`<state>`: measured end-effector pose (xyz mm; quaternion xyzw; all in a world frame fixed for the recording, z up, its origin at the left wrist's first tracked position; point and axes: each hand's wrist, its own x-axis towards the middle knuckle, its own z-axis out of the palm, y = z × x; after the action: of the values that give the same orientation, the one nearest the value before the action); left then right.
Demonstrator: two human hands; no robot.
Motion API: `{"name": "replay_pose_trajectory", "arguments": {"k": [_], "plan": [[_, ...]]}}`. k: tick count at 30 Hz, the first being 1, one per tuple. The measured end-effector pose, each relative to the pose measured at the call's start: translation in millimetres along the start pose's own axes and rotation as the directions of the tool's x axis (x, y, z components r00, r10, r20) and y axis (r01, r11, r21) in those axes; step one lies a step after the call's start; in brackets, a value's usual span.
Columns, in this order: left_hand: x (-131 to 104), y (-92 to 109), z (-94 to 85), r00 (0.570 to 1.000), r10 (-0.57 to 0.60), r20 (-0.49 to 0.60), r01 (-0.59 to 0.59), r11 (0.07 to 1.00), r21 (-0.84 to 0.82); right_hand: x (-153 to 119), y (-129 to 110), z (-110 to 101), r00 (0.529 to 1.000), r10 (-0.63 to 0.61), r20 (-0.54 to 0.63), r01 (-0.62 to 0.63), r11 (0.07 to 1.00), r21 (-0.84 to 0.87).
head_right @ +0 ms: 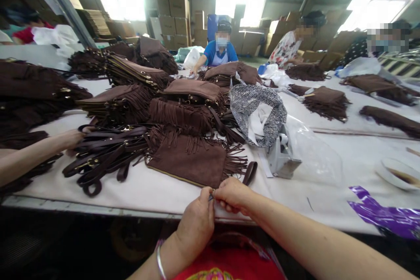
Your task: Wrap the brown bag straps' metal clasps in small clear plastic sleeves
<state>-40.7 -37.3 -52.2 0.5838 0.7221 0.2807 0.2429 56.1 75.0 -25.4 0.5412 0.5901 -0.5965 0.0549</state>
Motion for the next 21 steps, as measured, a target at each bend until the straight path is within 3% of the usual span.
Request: {"name": "replay_pose_trajectory", "arguments": {"k": [4, 8, 13, 18, 21], "plan": [[1, -5, 4.0, 1.000, -0.011, -0.009, 0.011, 0.996, 0.088, -8, 4, -2, 1.000, -0.025, 0.009, 0.025, 0.998, 0.053], [4, -8, 4.0, 0.999, -0.002, -0.050, 0.005, 0.998, 0.061, -18, 13, -3, 0.998, -0.052, 0.022, 0.049, 0.992, 0.115], [7, -5, -1.4, 0.997, -0.041, -0.063, 0.042, 0.999, 0.019, -22, 20, 5, 0.985, -0.123, -0.124, 0.152, 0.953, 0.261], [10, -2, -6.6, 0.981, -0.191, -0.015, 0.181, 0.951, -0.250, -20, 28, 19, 0.943, -0.228, -0.241, 0.285, 0.929, 0.237], [10, 1, -6.3, 0.941, -0.319, 0.110, 0.331, 0.806, -0.490, -16, 34, 26, 0.913, -0.282, -0.296, 0.339, 0.926, 0.164]]}}
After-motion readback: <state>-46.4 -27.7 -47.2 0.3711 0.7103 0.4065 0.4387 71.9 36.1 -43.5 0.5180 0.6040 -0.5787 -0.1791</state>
